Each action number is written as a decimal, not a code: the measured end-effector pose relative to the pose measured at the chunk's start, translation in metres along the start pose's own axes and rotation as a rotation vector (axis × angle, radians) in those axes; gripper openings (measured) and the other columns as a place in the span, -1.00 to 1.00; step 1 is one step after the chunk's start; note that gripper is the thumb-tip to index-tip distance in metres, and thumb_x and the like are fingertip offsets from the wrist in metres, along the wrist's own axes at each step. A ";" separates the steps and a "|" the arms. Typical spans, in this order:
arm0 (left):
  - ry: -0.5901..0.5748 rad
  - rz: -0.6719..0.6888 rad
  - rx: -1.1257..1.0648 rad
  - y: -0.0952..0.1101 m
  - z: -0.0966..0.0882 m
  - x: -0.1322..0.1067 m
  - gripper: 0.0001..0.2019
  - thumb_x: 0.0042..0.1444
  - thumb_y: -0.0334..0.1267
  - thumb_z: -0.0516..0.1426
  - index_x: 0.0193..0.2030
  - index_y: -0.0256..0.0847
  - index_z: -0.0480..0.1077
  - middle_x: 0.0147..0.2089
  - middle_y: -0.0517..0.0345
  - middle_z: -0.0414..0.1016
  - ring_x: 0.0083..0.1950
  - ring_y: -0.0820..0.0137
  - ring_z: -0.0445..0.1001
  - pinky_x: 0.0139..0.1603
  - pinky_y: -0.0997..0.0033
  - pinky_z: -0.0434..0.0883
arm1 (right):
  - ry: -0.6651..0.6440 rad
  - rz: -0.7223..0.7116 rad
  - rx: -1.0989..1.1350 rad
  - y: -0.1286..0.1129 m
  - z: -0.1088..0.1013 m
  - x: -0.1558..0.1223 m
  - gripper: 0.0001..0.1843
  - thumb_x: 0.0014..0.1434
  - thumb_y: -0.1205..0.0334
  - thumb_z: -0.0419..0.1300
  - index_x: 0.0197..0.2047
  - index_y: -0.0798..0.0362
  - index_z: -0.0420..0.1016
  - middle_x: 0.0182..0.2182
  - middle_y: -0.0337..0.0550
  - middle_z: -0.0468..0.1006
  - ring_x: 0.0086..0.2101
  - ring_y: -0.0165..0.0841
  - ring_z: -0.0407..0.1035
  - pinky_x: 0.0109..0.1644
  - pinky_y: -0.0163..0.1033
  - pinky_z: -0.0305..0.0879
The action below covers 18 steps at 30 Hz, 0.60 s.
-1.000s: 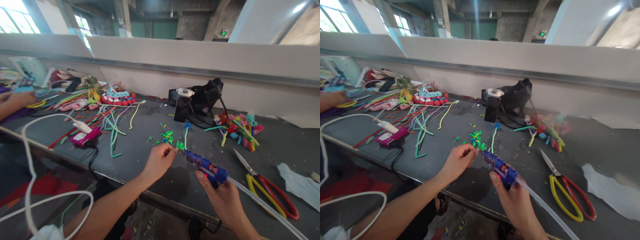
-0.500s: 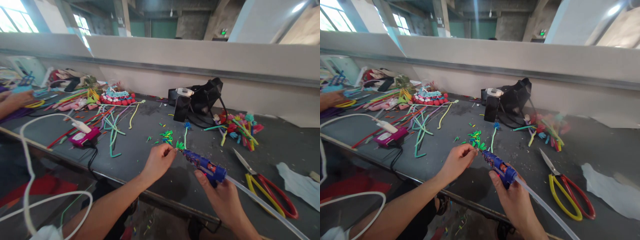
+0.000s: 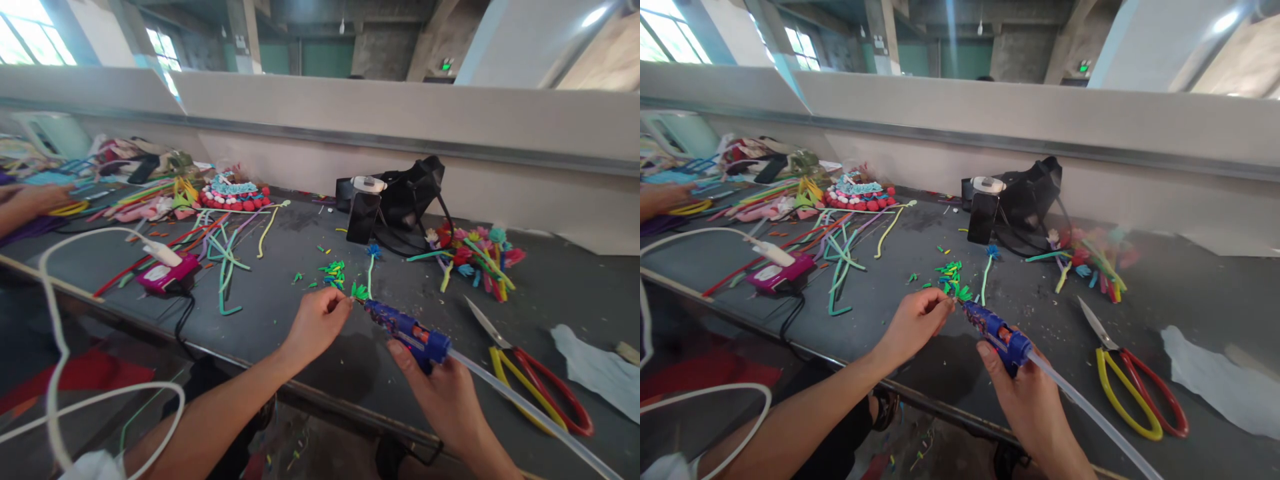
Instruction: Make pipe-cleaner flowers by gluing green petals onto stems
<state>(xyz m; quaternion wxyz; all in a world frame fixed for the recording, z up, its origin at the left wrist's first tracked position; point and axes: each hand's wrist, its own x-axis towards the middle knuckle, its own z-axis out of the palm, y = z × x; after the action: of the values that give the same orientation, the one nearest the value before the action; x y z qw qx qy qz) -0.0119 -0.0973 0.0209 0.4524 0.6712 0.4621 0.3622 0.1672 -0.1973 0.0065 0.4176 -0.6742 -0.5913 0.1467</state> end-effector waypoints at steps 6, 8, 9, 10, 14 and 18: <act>0.009 -0.006 0.005 0.004 -0.001 -0.001 -0.71 0.16 -0.15 0.06 -0.52 -0.23 0.35 -0.66 0.30 0.20 -0.58 0.51 0.14 -0.52 0.50 0.04 | 0.014 0.009 -0.017 0.003 0.001 0.000 -0.54 0.17 -0.19 0.15 -0.20 0.02 0.62 -0.28 -0.07 0.68 -0.23 -0.12 0.57 -0.17 -0.11 0.48; 0.009 -0.009 0.004 0.005 -0.001 -0.001 -0.72 0.16 -0.16 0.06 -0.53 -0.23 0.35 -0.66 0.30 0.20 -0.57 0.51 0.14 -0.52 0.50 0.05 | 0.003 0.001 -0.021 0.003 0.001 0.000 -0.55 0.18 -0.18 0.14 -0.20 0.01 0.62 -0.29 -0.08 0.69 -0.24 -0.12 0.57 -0.18 -0.12 0.48; 0.007 -0.009 0.003 0.005 0.000 -0.001 -0.72 0.15 -0.16 0.06 -0.52 -0.23 0.35 -0.66 0.30 0.20 -0.57 0.51 0.15 -0.52 0.50 0.05 | -0.005 -0.002 -0.024 0.003 0.001 0.000 -0.56 0.19 -0.17 0.13 -0.20 0.01 0.62 -0.29 -0.09 0.69 -0.24 -0.13 0.57 -0.18 -0.13 0.48; 0.004 -0.010 0.004 0.004 0.000 -0.001 -0.72 0.15 -0.16 0.06 -0.52 -0.23 0.36 -0.66 0.30 0.21 -0.57 0.51 0.15 -0.52 0.50 0.06 | -0.010 -0.007 -0.026 0.003 0.000 0.000 -0.56 0.20 -0.17 0.13 -0.20 0.00 0.62 -0.29 -0.09 0.69 -0.24 -0.13 0.57 -0.19 -0.13 0.48; -0.004 -0.014 0.011 0.003 0.000 -0.001 -0.71 0.16 -0.15 0.06 -0.51 -0.23 0.37 -0.66 0.30 0.21 -0.58 0.51 0.15 -0.52 0.50 0.06 | -0.009 -0.003 -0.034 0.002 0.000 0.000 -0.54 0.19 -0.19 0.13 -0.21 0.01 0.63 -0.30 -0.08 0.69 -0.25 -0.11 0.57 -0.19 -0.12 0.48; -0.007 -0.023 0.006 0.004 -0.001 -0.001 -0.71 0.16 -0.13 0.06 -0.51 -0.23 0.37 -0.67 0.30 0.21 -0.59 0.51 0.15 -0.53 0.50 0.06 | -0.002 0.008 -0.032 0.002 0.000 0.000 -0.53 0.19 -0.19 0.13 -0.20 0.02 0.63 -0.30 -0.08 0.69 -0.23 -0.12 0.57 -0.16 -0.12 0.48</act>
<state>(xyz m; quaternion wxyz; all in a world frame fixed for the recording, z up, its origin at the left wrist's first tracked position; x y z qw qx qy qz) -0.0120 -0.0988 0.0253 0.4562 0.6684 0.4693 0.3532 0.1678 -0.1975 0.0050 0.4055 -0.6828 -0.5914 0.1397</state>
